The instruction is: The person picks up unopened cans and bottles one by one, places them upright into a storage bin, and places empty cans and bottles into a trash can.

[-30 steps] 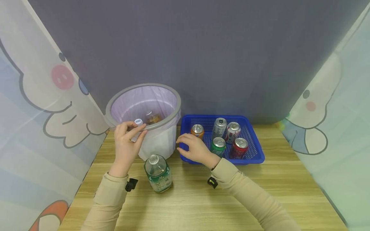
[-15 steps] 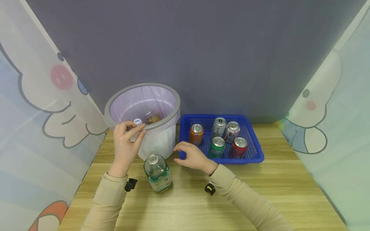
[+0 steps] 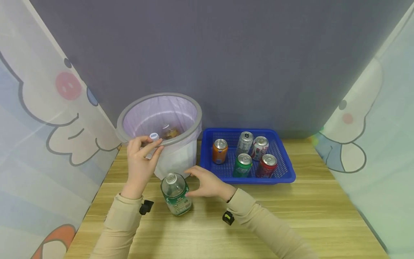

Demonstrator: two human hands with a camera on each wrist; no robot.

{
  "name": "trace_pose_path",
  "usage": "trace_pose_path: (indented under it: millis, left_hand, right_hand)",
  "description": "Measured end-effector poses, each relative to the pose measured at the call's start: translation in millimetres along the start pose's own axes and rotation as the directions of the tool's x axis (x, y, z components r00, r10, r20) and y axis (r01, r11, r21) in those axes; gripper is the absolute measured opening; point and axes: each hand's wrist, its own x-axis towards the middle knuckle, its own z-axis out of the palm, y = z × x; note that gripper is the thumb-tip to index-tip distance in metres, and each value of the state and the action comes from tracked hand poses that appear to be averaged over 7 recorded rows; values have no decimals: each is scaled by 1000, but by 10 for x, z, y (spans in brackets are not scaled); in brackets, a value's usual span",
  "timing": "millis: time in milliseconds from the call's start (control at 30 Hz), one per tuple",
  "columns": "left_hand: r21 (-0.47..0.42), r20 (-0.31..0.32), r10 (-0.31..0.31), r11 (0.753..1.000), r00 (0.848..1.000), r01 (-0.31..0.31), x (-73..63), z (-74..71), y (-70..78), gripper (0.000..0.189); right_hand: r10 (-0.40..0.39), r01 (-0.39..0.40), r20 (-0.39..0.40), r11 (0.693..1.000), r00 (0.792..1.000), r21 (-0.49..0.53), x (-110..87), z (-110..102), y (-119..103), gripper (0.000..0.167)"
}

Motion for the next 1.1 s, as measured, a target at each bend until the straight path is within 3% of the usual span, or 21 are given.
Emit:
trace_pose_path:
  millis: [367,867,1100]
  left_hand:
    - [4,1,8,1000,1000,-8,9,-7,14,19]
    - [6,-2,6,1000,1000,-6,-17,-6,-9,18]
    - [-1,-3,8,1000,1000,-8,-22,-1,-5,18]
  right_hand:
    - [-33,33,-5,999,999,15,72,139,-94,70]
    - [66,-70,-73,995,995,-64,113,321,-196,77]
    - [76,-89,-129,991,989,-95,118,383,-249,83]
